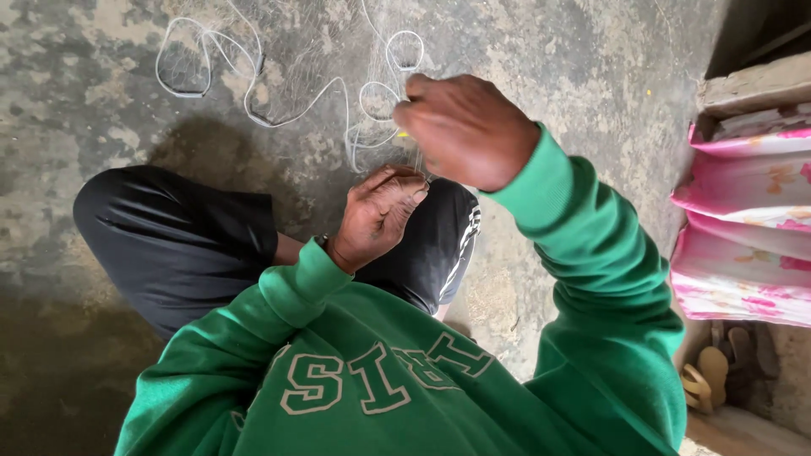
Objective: The person repairs a fishing net by cutting damaged sections with scissors, pulling the net to separate the cut pieces. The net is held by hand throughout the process.
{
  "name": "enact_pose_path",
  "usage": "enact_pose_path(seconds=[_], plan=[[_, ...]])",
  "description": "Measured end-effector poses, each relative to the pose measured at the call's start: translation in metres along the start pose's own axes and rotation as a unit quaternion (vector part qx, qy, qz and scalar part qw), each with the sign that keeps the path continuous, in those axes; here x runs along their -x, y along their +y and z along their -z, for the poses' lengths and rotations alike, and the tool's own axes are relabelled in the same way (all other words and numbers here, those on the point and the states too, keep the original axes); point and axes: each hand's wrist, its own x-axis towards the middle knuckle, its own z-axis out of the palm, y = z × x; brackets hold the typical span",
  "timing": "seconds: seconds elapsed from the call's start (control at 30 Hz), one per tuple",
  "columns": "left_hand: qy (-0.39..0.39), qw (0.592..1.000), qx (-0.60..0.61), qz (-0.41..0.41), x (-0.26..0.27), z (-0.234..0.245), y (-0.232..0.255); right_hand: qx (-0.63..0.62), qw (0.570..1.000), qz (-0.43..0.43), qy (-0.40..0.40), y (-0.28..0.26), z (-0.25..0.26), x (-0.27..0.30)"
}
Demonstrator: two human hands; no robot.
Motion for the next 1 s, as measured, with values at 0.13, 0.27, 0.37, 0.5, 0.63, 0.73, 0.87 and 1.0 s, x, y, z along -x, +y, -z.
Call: enact_pose_path(seconds=[0.13,0.27,0.37,0.5,0.63,0.73,0.87,1.0], plan=[[0.010,1.000,0.002,0.021,-0.001,-0.003,0.003,0.047,0.999,-0.004,-0.004,-0.001,-0.005,-0.018],[0.017,0.999,-0.013,0.042,0.001,-0.003,0.002,0.113,0.993,-0.016,-0.002,0.002,-0.020,-0.034],[0.028,0.998,-0.017,0.056,-0.003,-0.003,0.007,0.132,0.988,-0.057,-0.049,-0.004,-0.020,-0.045],[0.029,0.997,-0.026,0.061,-0.001,-0.002,0.005,0.109,0.991,-0.022,-0.069,-0.006,-0.017,-0.051],[0.038,0.997,-0.015,0.065,-0.001,0.000,0.009,0.037,0.993,0.065,-0.096,-0.009,0.002,-0.050],[0.048,0.997,-0.020,0.063,-0.003,0.002,0.013,-0.043,0.990,0.122,-0.058,-0.003,0.009,-0.052],[0.072,0.995,-0.021,0.071,-0.003,0.006,0.017,-0.163,0.965,0.187,0.090,0.003,0.014,-0.054],[0.096,0.990,0.058,0.084,-0.004,0.007,0.025,-0.253,0.935,0.204,0.144,0.000,0.020,-0.051]])
